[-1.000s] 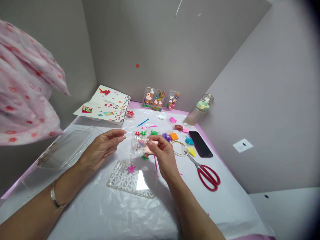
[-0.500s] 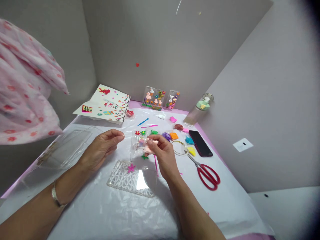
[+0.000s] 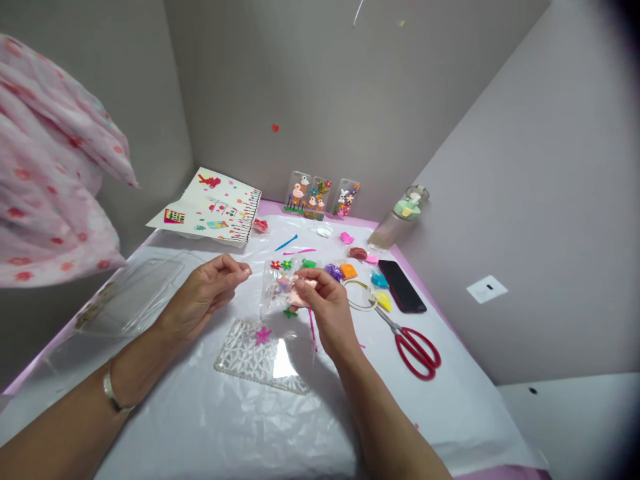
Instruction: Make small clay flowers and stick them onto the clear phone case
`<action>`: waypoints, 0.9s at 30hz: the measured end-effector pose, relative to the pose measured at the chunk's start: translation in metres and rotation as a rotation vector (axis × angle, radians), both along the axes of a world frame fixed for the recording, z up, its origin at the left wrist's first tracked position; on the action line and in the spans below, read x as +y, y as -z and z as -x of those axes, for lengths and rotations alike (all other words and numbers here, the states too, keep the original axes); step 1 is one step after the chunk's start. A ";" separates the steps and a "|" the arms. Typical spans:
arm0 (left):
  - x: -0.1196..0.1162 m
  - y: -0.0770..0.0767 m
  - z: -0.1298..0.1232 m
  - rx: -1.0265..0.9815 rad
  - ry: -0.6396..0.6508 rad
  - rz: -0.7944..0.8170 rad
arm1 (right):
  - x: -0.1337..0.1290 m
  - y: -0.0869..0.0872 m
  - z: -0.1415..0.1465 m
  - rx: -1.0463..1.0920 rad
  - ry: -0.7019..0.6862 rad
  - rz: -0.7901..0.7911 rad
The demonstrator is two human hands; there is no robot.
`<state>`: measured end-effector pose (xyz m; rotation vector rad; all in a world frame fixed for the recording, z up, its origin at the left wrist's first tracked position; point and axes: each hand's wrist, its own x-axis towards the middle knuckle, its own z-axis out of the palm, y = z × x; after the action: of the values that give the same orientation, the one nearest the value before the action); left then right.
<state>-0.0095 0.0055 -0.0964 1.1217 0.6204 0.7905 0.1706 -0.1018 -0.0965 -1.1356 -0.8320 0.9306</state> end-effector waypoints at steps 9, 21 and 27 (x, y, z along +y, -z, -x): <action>0.005 0.011 0.000 0.037 -0.014 0.048 | -0.001 -0.002 0.001 -0.005 0.008 0.000; 0.004 0.009 0.000 0.025 -0.018 0.009 | 0.000 0.001 0.000 0.004 0.002 0.005; 0.004 0.009 0.002 0.045 -0.026 0.008 | 0.000 0.001 -0.001 -0.005 0.007 0.000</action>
<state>-0.0114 0.0097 -0.1050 1.1283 0.6773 0.7862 0.1712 -0.1020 -0.0974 -1.1405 -0.8311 0.9227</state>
